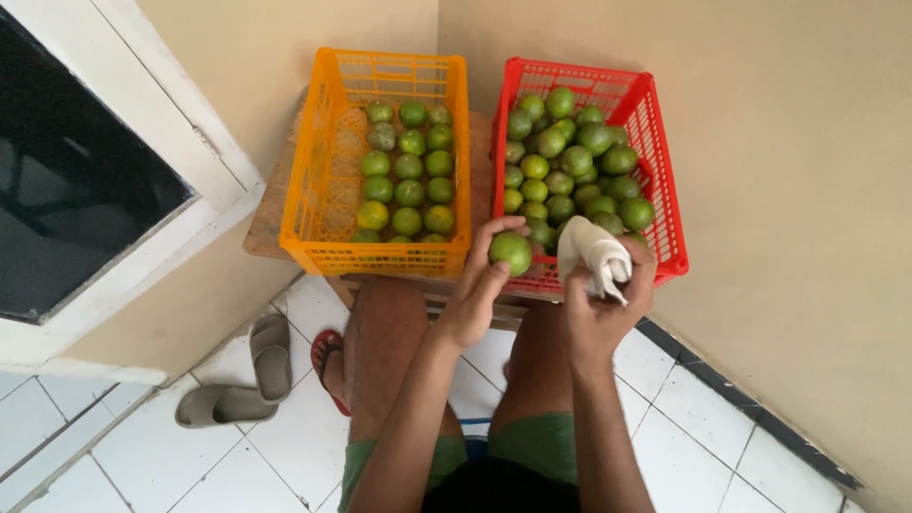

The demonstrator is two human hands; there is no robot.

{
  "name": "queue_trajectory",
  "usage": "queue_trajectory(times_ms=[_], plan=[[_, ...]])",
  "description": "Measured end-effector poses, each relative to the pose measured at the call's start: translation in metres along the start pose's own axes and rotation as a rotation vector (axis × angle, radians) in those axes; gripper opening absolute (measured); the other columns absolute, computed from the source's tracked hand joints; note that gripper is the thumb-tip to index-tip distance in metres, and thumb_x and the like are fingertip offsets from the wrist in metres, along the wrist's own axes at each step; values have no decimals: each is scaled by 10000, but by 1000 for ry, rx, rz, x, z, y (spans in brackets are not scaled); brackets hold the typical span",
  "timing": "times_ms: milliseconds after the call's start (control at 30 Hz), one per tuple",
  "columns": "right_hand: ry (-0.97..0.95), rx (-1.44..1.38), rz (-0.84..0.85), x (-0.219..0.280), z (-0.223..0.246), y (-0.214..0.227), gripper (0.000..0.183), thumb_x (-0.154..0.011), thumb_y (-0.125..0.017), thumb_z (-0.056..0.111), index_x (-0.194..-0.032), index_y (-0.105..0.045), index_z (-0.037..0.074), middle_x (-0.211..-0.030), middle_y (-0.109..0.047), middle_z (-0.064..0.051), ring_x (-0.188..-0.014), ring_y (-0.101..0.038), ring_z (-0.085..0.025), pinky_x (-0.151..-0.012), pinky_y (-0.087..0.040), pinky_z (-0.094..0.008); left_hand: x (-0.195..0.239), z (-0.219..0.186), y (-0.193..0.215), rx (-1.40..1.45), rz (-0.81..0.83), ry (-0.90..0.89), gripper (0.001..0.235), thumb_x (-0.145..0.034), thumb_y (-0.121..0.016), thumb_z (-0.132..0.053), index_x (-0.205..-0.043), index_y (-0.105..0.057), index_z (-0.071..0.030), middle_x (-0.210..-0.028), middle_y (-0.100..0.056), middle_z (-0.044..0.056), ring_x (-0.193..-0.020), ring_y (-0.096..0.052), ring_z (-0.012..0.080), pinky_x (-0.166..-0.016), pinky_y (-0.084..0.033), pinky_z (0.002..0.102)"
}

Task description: The person sits and wipes green limes with a white cloth, picking them from a red basket and placing them into a yellow basket. The person handles the limes one at a time, rotating them while wiping the surface.

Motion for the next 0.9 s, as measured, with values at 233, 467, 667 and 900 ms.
queue_trajectory(times_ms=[233,467,667,900], plan=[[40,4,326,2,43,-25,424,-950,-630,-106,-1360,-523,-85,-1351,-605,-285,-1332,-545,-446,-1088,-451,-488,-6,-10,-8,-12,-56,-29,533,-1047,-600,-221,-1495,-391,-22,-1427,-509,201,-1324,-514,262,-1126,-424,456],[247,31,254,5,42,-27,301,-1040,-507,-73,-1341,-497,-77,-1430,-541,-327,-1280,-591,-500,-1053,-484,-555,-6,-21,-3,-146,-160,-149,534,-857,-836,-131,-1328,-613,-15,-1308,-673,165,-1177,-669,245,-1008,-546,373],[246,91,272,8,30,-23,437,-1079,-445,-54,-1504,-374,15,-1595,-351,-284,-1441,-435,-456,-1151,-380,-572,-5,-18,-3,-133,-164,-187,525,-825,-857,-102,-1291,-639,3,-1251,-684,169,-1140,-689,261,-1000,-556,413],[77,31,647,3,40,-24,737,-769,-744,-45,-1463,-526,70,-1502,-382,-313,-1400,-460,-503,-1144,-379,-596,6,-17,6,-316,-295,-207,595,-683,-963,-200,-1197,-713,-36,-1088,-748,107,-1038,-697,184,-958,-542,366]])
Point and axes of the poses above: each hand's wrist, its own x-axis away from the middle knuckle, its own y-axis out of the back of the hand, z = x × y, the point moved 1 cm from there along -x, towards the middle knuckle
